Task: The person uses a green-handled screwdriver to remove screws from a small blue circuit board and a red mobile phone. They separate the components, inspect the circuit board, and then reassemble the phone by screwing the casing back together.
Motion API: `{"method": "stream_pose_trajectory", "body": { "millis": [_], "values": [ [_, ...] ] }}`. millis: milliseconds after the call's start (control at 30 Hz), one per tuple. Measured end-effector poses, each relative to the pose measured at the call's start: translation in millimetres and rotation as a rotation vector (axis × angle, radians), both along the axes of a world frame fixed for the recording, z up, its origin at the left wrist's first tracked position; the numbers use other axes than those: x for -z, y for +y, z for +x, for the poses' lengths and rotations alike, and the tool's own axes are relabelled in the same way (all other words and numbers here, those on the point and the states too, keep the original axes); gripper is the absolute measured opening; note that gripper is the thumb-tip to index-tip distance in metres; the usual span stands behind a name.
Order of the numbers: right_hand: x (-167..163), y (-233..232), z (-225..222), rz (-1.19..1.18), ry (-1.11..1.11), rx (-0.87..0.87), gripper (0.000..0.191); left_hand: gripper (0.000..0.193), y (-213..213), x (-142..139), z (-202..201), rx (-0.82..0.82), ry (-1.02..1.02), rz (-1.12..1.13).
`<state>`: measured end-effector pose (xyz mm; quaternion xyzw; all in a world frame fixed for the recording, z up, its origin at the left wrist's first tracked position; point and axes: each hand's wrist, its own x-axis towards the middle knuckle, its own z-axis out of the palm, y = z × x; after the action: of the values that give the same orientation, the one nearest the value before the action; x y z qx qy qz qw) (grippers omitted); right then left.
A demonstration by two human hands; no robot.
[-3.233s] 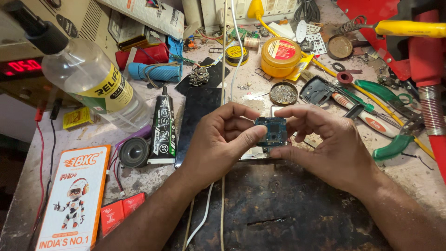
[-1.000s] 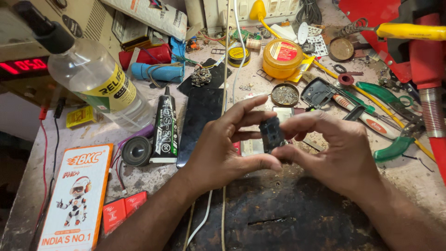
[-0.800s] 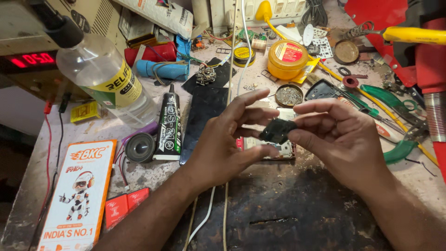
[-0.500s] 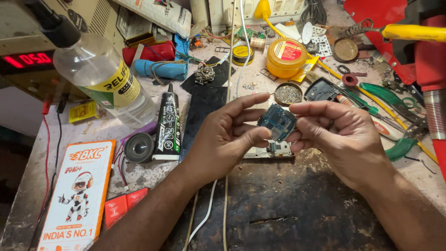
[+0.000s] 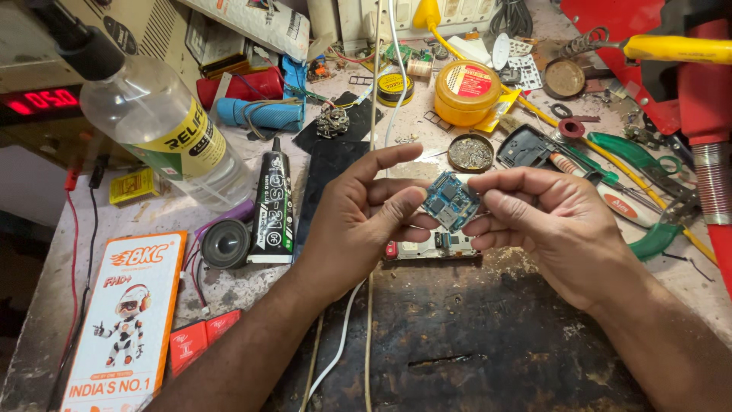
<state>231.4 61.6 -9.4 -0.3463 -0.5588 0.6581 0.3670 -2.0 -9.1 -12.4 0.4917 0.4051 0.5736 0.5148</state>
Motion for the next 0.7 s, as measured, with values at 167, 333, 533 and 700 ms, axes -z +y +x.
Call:
{"method": "stream_pose_trajectory", "body": {
  "millis": [167,333,533,700],
  "values": [
    [0.2,1.3,-2.0,-0.020,-0.022,0.016,0.026,0.045,0.6,3.0,0.1,-0.043,0.050,0.048],
    [-5.0,1.4,-4.7,0.275,-0.086,0.169,0.021,0.031,-2.0,1.7,2.4,-0.138,0.232,0.051],
    [-12.3,-6.7,-7.3,0.526,-0.408,0.349,0.021,0.039,-9.3,-4.3,-5.4,-0.137,0.882,0.309],
    [-17.0,-6.3,-11.0,0.394,-0.576,0.314,0.022,0.064,-11.0,-2.3,-3.2,-0.012,1.045,0.625]
  ]
}}
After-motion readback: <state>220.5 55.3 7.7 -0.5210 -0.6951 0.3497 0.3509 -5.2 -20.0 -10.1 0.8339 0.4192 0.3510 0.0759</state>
